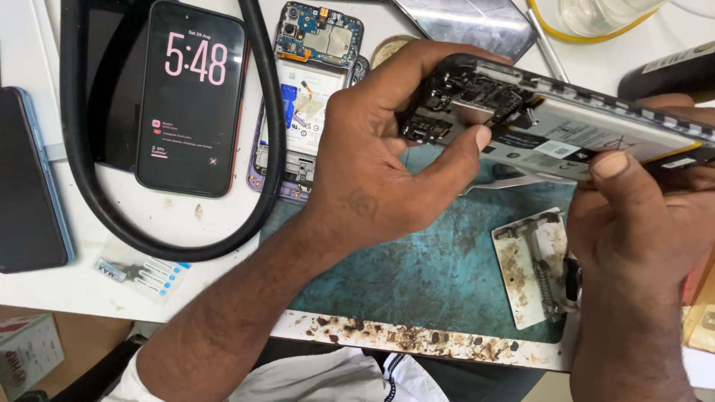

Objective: The person disassembles a mobile phone by removing the internal components and the screen, then connects a charging cable to the main board and handles several disconnected phone parts on a repair bench.

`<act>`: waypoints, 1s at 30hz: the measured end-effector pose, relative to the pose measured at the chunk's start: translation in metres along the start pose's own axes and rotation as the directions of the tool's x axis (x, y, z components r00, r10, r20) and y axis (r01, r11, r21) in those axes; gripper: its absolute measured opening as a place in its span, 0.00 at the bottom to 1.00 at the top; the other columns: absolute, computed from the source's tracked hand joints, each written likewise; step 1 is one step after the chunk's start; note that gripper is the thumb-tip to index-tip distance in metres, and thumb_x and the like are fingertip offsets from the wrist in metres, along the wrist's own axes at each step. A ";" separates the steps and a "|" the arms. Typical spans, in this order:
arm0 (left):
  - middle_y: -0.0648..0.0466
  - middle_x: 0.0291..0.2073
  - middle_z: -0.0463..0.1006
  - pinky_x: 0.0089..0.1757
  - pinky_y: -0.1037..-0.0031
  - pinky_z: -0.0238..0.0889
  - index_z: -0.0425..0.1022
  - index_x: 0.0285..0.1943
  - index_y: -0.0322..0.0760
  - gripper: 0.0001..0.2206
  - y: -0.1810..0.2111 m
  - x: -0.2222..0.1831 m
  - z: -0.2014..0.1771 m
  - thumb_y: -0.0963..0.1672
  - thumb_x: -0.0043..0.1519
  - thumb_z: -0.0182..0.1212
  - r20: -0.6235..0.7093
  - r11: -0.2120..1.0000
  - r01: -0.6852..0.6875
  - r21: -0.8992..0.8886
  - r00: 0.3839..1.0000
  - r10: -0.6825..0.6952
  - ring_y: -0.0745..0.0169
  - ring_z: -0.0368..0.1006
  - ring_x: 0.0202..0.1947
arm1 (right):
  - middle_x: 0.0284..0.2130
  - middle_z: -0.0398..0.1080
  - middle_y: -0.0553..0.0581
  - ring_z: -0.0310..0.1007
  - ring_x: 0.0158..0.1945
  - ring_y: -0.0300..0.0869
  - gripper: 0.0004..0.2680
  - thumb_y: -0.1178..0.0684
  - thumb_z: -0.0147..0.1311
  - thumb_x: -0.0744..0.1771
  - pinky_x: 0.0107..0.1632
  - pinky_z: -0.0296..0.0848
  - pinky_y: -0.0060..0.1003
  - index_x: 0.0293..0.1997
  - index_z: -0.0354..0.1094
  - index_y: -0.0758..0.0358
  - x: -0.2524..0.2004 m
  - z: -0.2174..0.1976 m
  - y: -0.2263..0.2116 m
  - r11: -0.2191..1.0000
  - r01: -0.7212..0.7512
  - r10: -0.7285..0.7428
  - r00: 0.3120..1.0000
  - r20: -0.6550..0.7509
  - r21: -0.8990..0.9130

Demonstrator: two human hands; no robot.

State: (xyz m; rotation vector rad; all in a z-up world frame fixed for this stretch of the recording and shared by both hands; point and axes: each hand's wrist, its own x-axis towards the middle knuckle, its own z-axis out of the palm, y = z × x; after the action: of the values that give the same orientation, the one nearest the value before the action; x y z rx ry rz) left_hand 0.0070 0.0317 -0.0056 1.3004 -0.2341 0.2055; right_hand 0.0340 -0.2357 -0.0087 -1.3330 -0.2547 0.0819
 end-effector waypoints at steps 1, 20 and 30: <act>0.53 0.47 0.78 0.56 0.80 0.77 0.68 0.64 0.29 0.16 0.001 0.001 0.000 0.35 0.67 0.63 0.001 0.999 -0.001 0.032 1.000 0.001 0.73 0.78 0.51 | 0.45 0.69 0.60 0.73 0.50 0.43 0.09 0.68 0.60 0.70 0.64 0.73 0.39 0.53 0.63 0.69 0.001 0.001 0.000 1.000 0.000 0.000 1.000 0.003 0.029; 0.49 0.55 0.78 0.63 0.78 0.74 0.65 0.69 0.29 0.20 0.001 -0.001 -0.003 0.34 0.68 0.64 0.028 0.999 0.032 0.041 0.999 -0.033 0.68 0.77 0.58 | 0.46 0.71 0.64 0.75 0.50 0.46 0.12 0.72 0.58 0.67 0.64 0.75 0.42 0.53 0.61 0.68 0.005 0.003 -0.008 0.983 -0.126 0.122 0.992 -0.042 -0.132; 0.52 0.46 0.79 0.50 0.82 0.79 0.70 0.65 0.31 0.18 0.000 0.002 -0.003 0.44 0.70 0.69 0.015 0.994 0.052 0.097 0.998 -0.054 0.74 0.79 0.47 | 0.44 0.71 0.62 0.75 0.48 0.43 0.11 0.74 0.55 0.68 0.61 0.75 0.39 0.52 0.60 0.69 0.005 0.017 -0.012 0.951 -0.116 0.104 0.993 -0.057 -0.288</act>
State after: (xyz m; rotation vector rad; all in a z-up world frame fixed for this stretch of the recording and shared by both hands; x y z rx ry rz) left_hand 0.0092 0.0351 -0.0057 1.4032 -0.2068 0.1616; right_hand 0.0344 -0.2214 0.0070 -1.6407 -0.1606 0.1139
